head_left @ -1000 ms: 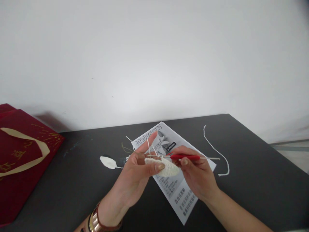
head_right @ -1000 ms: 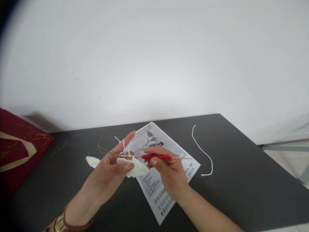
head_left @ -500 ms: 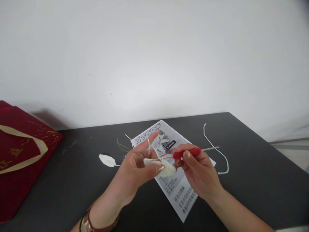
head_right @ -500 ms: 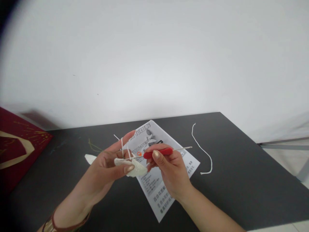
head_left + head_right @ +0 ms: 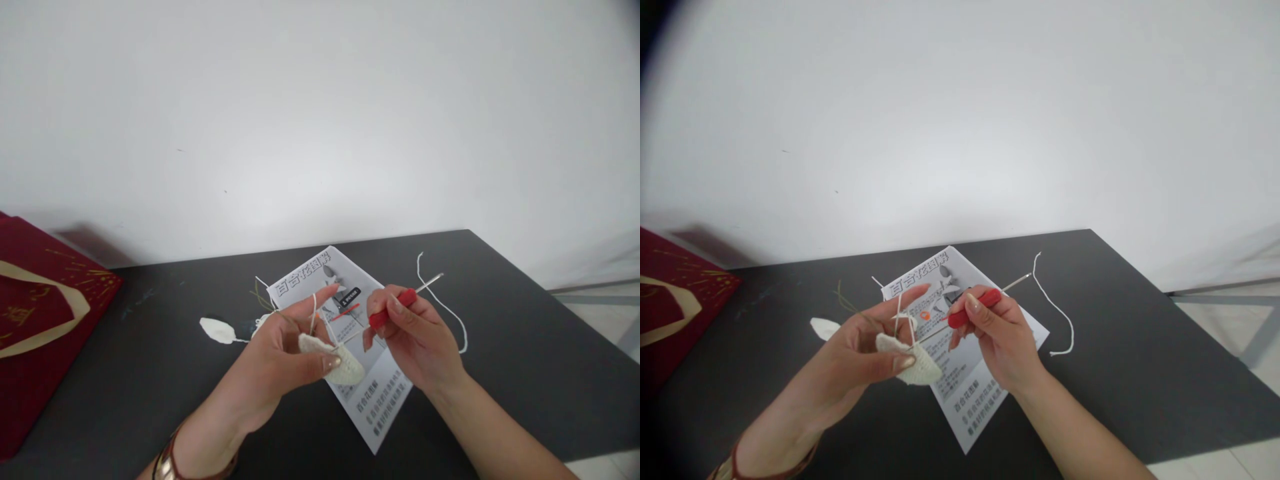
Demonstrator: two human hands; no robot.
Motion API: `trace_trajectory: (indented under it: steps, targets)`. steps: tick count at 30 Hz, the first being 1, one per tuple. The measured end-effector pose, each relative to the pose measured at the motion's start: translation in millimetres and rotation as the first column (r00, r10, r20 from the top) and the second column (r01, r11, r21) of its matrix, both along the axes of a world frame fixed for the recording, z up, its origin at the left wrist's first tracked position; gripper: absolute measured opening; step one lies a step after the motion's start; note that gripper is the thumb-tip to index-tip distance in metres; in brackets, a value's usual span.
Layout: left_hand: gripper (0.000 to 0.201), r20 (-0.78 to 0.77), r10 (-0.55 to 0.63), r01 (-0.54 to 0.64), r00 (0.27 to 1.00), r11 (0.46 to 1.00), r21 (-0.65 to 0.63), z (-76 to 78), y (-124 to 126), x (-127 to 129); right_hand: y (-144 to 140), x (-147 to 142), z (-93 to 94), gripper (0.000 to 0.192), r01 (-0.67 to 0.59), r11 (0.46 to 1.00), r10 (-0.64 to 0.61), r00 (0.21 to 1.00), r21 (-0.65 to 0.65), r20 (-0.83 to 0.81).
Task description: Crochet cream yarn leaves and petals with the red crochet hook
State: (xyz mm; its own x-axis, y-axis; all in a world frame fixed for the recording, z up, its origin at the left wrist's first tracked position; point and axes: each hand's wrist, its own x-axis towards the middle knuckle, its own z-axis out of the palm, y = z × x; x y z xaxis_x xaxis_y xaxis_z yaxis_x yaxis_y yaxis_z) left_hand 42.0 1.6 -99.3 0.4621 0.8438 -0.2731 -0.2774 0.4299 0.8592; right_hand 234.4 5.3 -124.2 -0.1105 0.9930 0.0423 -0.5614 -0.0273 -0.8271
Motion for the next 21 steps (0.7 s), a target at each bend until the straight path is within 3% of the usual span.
trace_trajectory:
  steps: [6, 14, 21]
  targets:
    - [0.069, 0.006, -0.030, 0.030, 1.000, 0.999, -0.029, 0.5, -0.4, 0.1, -0.1, 8.9, 5.0, 0.016, 0.006, 0.996, -0.014, 0.996, 0.091, 0.087]
    - [0.069, -0.021, -0.016, 0.015, 1.000, 1.000, -0.021, -0.9, -1.9, 0.3, -3.6, 11.4, 12.0, 0.018, 0.087, 0.974, -0.125, 0.976, 0.208, 0.176]
    - [0.068, 0.003, -0.014, 0.015, 1.000, 0.999, -0.033, -3.6, -0.6, -1.0, -0.8, 6.8, -1.0, 0.018, 0.047, 0.999, -0.049, 0.996, 0.020, 0.072]
